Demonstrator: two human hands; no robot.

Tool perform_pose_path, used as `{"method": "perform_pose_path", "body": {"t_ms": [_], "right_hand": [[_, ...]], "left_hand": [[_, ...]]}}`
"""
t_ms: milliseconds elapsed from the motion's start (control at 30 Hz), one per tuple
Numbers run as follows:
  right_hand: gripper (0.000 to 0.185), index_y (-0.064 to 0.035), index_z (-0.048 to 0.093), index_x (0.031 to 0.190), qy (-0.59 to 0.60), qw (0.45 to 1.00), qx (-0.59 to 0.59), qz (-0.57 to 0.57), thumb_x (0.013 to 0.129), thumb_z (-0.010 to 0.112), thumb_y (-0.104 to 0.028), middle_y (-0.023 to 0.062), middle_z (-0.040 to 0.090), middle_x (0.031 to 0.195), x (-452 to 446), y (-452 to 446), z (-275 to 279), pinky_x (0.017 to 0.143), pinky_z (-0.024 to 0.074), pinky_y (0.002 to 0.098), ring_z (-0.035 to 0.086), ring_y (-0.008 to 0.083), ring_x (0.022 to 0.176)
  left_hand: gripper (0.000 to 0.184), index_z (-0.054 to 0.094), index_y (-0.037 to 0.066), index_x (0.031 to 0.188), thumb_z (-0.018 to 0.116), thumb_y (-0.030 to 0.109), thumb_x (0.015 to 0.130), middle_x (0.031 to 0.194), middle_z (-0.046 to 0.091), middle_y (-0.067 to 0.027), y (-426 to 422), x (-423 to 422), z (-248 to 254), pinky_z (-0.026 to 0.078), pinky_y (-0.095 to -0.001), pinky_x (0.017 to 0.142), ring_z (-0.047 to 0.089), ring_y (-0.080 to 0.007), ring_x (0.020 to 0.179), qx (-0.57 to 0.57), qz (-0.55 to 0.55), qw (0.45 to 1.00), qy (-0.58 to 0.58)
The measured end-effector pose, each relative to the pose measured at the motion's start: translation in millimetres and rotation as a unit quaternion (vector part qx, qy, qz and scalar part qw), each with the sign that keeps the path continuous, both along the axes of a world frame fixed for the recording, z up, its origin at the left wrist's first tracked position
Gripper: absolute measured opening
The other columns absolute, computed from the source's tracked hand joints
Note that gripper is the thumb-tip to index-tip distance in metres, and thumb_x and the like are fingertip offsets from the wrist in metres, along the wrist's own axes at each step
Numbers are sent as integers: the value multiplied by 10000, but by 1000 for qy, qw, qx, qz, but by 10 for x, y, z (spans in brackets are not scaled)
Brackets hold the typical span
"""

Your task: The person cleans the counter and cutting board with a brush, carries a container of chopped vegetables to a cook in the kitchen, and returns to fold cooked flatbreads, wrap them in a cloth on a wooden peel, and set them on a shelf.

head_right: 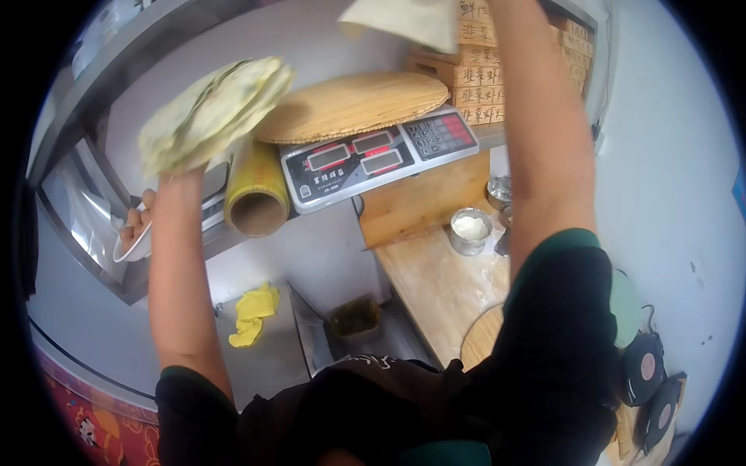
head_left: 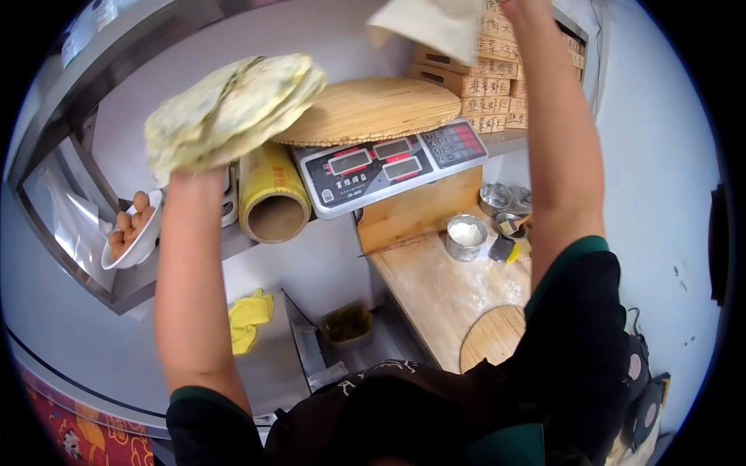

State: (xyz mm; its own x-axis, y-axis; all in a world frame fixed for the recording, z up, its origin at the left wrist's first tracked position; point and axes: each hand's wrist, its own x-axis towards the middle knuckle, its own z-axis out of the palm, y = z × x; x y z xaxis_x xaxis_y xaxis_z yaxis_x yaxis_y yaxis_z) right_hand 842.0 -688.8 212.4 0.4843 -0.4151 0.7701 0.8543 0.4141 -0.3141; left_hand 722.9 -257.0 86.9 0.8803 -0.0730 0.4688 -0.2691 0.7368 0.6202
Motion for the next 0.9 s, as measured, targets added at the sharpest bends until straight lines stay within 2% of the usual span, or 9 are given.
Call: {"method": "perform_pose_path", "body": {"t_ms": [100, 267, 333, 500, 700, 767, 800, 833, 900], "right_hand": [[188, -29, 646, 906, 164, 977, -91, -100, 931, 501, -147, 128, 664, 827, -650, -60, -76, 630, 546, 395, 652, 246, 709], [264, 4, 668, 939, 141, 973, -182, -14, 953, 487, -187, 107, 685, 829, -513, -3, -743, 631, 540, 375, 656, 225, 683], [312, -14, 635, 1060, 255, 947, -193, 12, 990, 483, -278, 117, 682, 950, -351, -140, -916, 686, 563, 326, 675, 166, 821], [286, -31, 654, 1128, 268, 943, -194, 22, 975, 527, -237, 61, 692, 942, -632, 203, -1158, 659, 557, 292, 676, 154, 778], [301, -34, 633, 1198, 233, 923, -294, -85, 971, 545, -213, 58, 689, 981, -542, 290, -1285, 663, 557, 287, 675, 139, 803], [297, -23, 642, 1174, 229, 932, -279, -32, 963, 559, -214, 54, 690, 981, -502, 258, -1264, 674, 556, 279, 676, 133, 816], [295, -17, 646, 1162, 227, 936, -270, -5, 959, 566, -214, 53, 691, 981, -475, 231, -1240, 680, 556, 276, 676, 129, 822], [285, -27, 651, 1149, 219, 934, -282, 25, 956, 568, -220, 57, 694, 977, -437, 178, -1177, 687, 555, 286, 677, 139, 821], [267, -47, 663, 1121, 207, 926, -304, 87, 951, 571, -232, 65, 699, 969, -346, 77, -1050, 702, 551, 308, 679, 158, 819]], "left_hand": [[411, 543, 43, 1260, 497, 328, 967, 1313, 534, -187, -425, 588, 177, 490, -413, 984, 580, -298, 1125, 2, -29, 999, 24], [407, 550, 40, 1253, 498, 325, 966, 1309, 537, -189, -965, 1287, 251, 492, -414, 981, 585, -299, 1118, 7, -50, 996, 67], [406, 553, 39, 1250, 499, 324, 966, 1307, 539, -190, -1091, 1444, 229, 493, -414, 980, 587, -300, 1116, 14, -52, 995, 83], [402, 559, 37, 1244, 500, 322, 965, 1303, 542, -192, -1227, 1593, 86, 496, -414, 978, 592, -301, 1109, 46, -54, 990, 125], [398, 568, 34, 1236, 502, 318, 964, 1298, 547, -194, -1155, 1605, -83, 499, -414, 975, 597, -303, 1102, 173, -59, 966, 183], [397, 570, 34, 1233, 503, 317, 964, 1296, 548, -195, -930, 1568, -29, 500, -414, 974, 599, -303, 1099, 328, -4, 926, 185], [279, 608, 65, 1155, 528, 243, 956, 1251, 564, -159, -706, 1554, -21, 546, -414, 892, 609, -284, 1054, 466, 97, 869, 132], [228, 615, 63, 1123, 537, 171, 938, 1158, 584, -137, -411, 1703, 55, 572, -435, 817, 615, -270, 972, 556, 238, 777, 176], [193, 621, 61, 1039, 525, 177, 919, 1027, 588, -94, -255, 1377, 307, 565, -433, 737, 597, -254, 897, 677, 352, 616, 194]]}}
